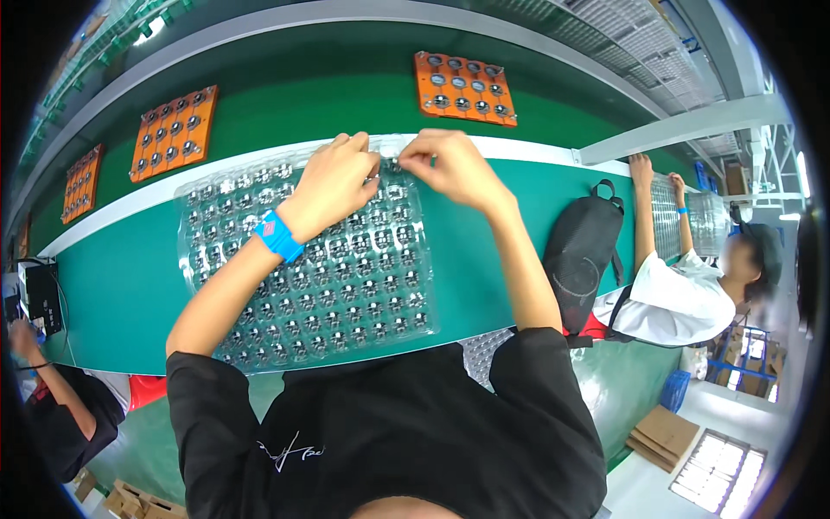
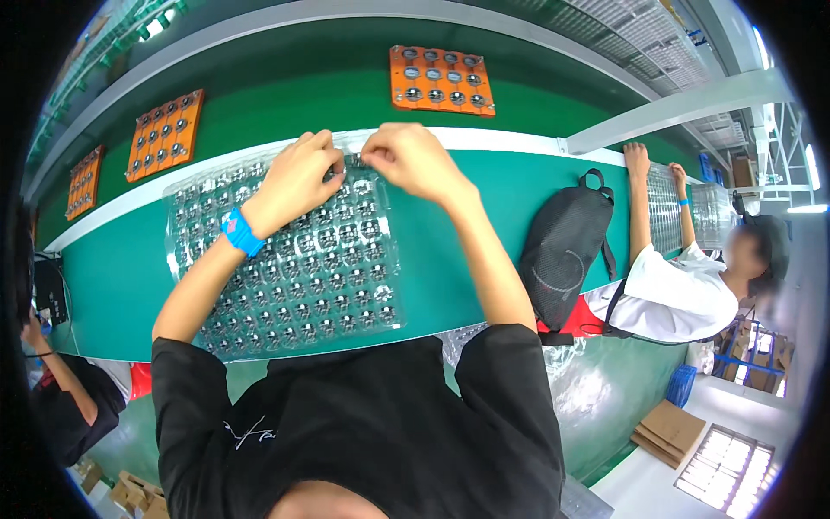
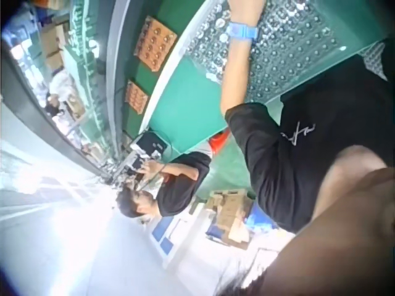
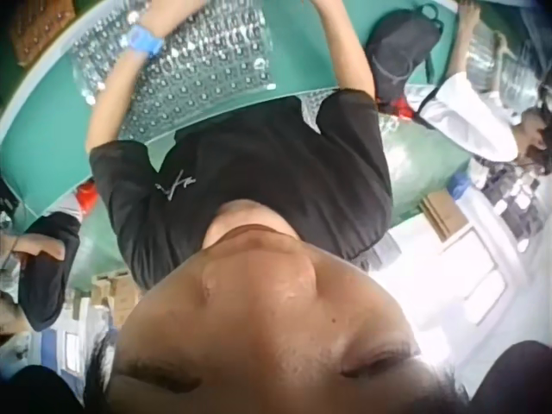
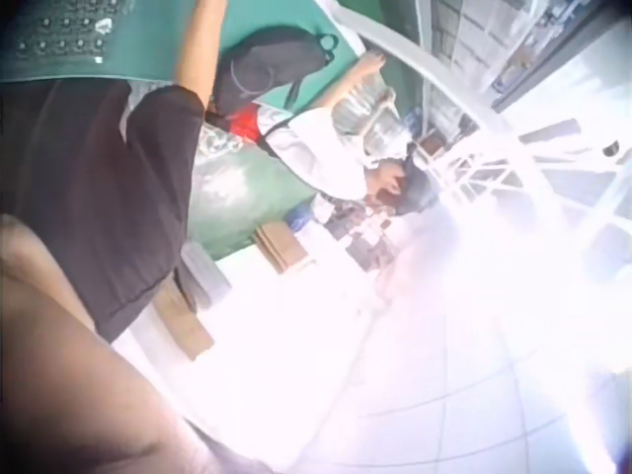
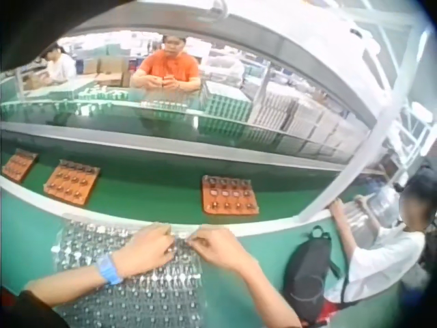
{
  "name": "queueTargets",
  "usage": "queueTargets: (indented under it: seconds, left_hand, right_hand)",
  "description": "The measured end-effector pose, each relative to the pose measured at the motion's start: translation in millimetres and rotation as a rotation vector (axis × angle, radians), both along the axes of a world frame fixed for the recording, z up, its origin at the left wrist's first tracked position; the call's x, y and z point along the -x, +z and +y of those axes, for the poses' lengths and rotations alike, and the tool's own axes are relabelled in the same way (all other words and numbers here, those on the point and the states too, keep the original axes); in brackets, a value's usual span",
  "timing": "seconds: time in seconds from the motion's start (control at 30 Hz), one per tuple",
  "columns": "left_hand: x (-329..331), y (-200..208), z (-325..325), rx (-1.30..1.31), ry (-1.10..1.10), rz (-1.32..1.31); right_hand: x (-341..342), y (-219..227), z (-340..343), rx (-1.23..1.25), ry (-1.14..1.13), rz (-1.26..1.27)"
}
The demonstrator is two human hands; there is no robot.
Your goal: Transferring small circular electronic components from a bulk tray into a specialized sorting and assembly tray on a production line.
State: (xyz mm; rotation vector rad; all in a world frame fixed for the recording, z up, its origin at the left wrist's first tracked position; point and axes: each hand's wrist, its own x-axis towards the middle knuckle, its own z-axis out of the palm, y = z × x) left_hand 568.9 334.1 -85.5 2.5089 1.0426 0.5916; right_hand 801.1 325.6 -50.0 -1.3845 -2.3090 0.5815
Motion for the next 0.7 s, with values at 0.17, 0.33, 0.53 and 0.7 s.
queueTargets:
  seconds: [0.17, 0.33, 0.53, 0.7]
  left_hand:
    - [-9, 19, 5, -0.066, 0.01, 0.036]
    - [-23, 37, 68, 0.084, -0.027, -0.108]
    - [-89, -9, 153, -0.213, -0.063, -0.314]
    - [-112, -31, 176, -0.09, -0.045, -0.216]
  right_hand:
    - [-78, 4, 50, 0.035, -0.264, 0.224]
    - [-113, -19, 114, -0.254, -0.282, 0.025]
    - [-108, -41, 143, -0.222, -0.236, -0.062]
    - [-102, -40, 139, -0.319, -0.202, -0.126]
